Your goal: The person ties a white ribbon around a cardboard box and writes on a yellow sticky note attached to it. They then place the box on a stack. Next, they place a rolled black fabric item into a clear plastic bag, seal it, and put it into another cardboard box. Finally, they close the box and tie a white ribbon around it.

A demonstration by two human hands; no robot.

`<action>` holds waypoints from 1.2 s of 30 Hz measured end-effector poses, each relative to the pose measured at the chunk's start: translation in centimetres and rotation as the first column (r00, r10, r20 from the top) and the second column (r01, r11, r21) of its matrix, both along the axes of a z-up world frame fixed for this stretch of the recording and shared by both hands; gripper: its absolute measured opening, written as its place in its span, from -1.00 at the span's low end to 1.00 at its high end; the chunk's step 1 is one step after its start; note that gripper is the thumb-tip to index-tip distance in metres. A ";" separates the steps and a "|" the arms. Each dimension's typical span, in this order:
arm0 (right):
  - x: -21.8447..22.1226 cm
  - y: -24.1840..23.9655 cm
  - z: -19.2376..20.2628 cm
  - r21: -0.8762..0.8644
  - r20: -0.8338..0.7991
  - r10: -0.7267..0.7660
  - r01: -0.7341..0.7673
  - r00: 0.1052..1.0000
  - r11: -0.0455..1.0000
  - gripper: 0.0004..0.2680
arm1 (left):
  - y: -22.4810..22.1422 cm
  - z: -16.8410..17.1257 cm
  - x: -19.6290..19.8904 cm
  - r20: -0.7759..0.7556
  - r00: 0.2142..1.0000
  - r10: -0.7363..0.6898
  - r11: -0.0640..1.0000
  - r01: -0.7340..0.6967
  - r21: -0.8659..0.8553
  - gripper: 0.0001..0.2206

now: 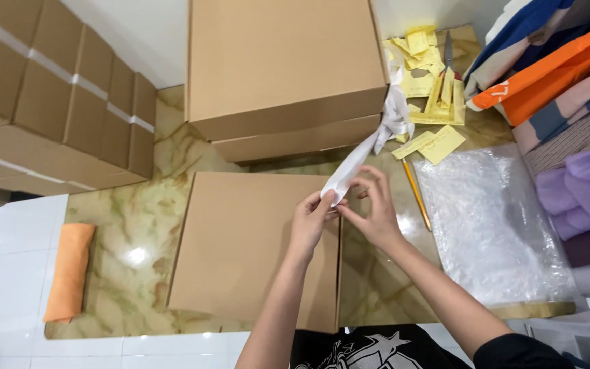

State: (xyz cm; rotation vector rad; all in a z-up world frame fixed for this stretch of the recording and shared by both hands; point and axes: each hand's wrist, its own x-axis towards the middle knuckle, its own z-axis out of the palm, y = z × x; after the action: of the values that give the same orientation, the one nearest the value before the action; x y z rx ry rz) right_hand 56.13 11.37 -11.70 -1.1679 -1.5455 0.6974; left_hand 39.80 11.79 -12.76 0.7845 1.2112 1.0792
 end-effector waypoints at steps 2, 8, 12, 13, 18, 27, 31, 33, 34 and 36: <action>-1.4 -0.4 2.3 -0.098 0.027 -0.004 0.007 1.000 0.995 -0.36 | -1.3 -0.1 -2.4 -0.040 0.999 0.011 1.000 -0.010 0.014 -0.75; -5.2 1.8 -0.4 -0.216 0.174 -0.003 0.042 0.985 0.975 -0.39 | -7.2 -0.8 -12.9 0.043 0.987 0.155 0.988 -0.156 0.020 -0.83; -5.4 3.2 -6.6 -0.130 0.359 -0.065 0.119 0.931 0.984 -0.54 | -12.0 0.1 -22.1 0.289 0.894 0.343 0.927 -0.371 0.048 -0.95; -5.7 3.1 -7.6 -0.128 0.361 -0.085 0.139 0.929 0.982 -0.69 | -13.5 2.3 -23.6 0.361 0.842 0.402 0.894 -0.446 0.047 -0.91; -12.1 -1.7 -8.1 -0.067 0.304 -0.039 0.062 0.952 0.996 -0.96 | -19.8 6.5 -30.3 0.520 0.696 0.496 0.785 -0.615 0.075 -0.81; -26.3 -17.9 -0.7 -0.365 0.153 0.608 -0.527 0.779 0.768 -0.82 | -27.8 6.3 -35.3 0.509 0.717 0.476 0.793 -0.600 0.103 -0.75; -26.6 -17.9 -2.1 -0.314 0.288 0.501 -0.414 0.816 0.855 -0.55 | -31.6 8.8 -37.8 0.379 0.670 0.638 0.682 -0.721 0.125 -0.81; -26.1 -18.0 -0.8 -0.296 0.427 0.422 -0.317 0.800 0.901 -0.43 | -33.5 9.5 -39.4 0.369 0.610 0.701 0.612 -0.781 0.128 -0.84; -26.0 -18.3 0.4 -0.356 0.537 0.399 -0.229 0.743 0.906 -0.30 | -34.5 9.7 -40.2 0.364 0.542 0.758 0.537 -0.834 0.126 -0.85; -26.1 -18.9 1.3 -0.400 0.643 0.386 -0.140 0.662 0.906 -0.17 | -36.1 10.1 -41.4 0.362 0.459 0.812 0.447 -0.886 0.121 -0.84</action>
State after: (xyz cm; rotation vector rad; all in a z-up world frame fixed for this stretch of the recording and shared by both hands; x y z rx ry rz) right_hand 30.06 -7.50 -10.44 -1.5886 -2.3727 0.7474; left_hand -1.65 -24.33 -2.69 0.1419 1.2407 2.1992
